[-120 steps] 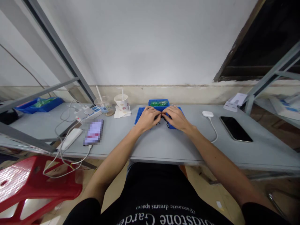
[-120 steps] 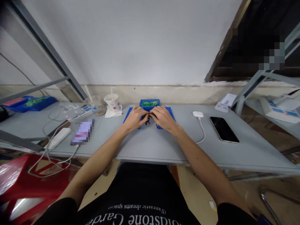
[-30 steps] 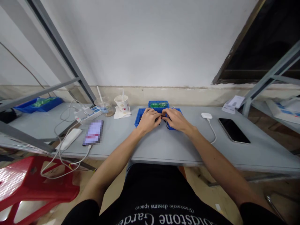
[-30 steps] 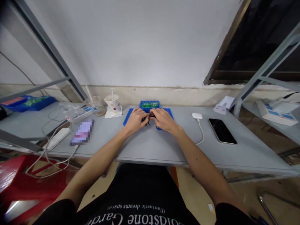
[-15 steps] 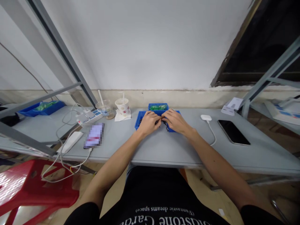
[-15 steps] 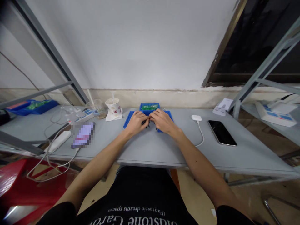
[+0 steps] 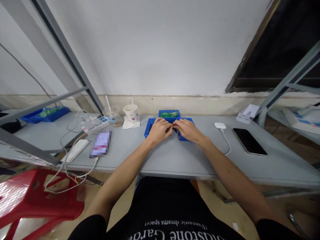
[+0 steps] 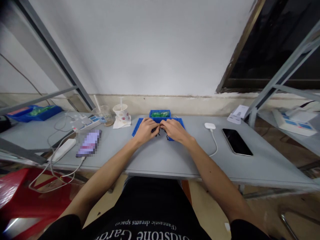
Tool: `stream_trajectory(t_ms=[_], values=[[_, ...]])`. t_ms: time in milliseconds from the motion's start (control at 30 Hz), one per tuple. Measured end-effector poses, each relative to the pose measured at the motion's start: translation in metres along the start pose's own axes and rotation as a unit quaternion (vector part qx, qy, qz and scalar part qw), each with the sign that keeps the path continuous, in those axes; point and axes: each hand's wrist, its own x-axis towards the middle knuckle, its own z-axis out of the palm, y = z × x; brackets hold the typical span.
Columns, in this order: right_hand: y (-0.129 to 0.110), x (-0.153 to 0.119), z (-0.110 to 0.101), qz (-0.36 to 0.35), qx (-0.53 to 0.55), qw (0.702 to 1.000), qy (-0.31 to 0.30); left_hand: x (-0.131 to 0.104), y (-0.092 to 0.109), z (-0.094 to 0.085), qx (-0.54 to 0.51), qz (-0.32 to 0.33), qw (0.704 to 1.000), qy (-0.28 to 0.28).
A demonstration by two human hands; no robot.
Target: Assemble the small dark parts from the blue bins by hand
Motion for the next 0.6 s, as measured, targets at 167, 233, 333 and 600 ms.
stream_trajectory(t_ms=[167, 233, 333, 600], values=[[0.002, 0.001, -0.003, -0.006, -0.02, 1.0, 0.017, 0.001, 0.001, 0.001, -0.001, 0.016, 0.999, 0.033], [0.008, 0.0, -0.009, -0.011, -0.017, 0.999, 0.045, 0.002, 0.001, 0.0, -0.012, 0.012, 0.999, 0.051], [0.024, -0.004, -0.022, 0.015, -0.019, 0.992, 0.123, 0.001, 0.001, -0.001, -0.028, 0.002, 0.998, 0.058], [0.058, -0.015, -0.041, 0.058, -0.05, 0.989, 0.124, -0.001, -0.002, -0.001, -0.021, -0.015, 0.999, -0.027]])
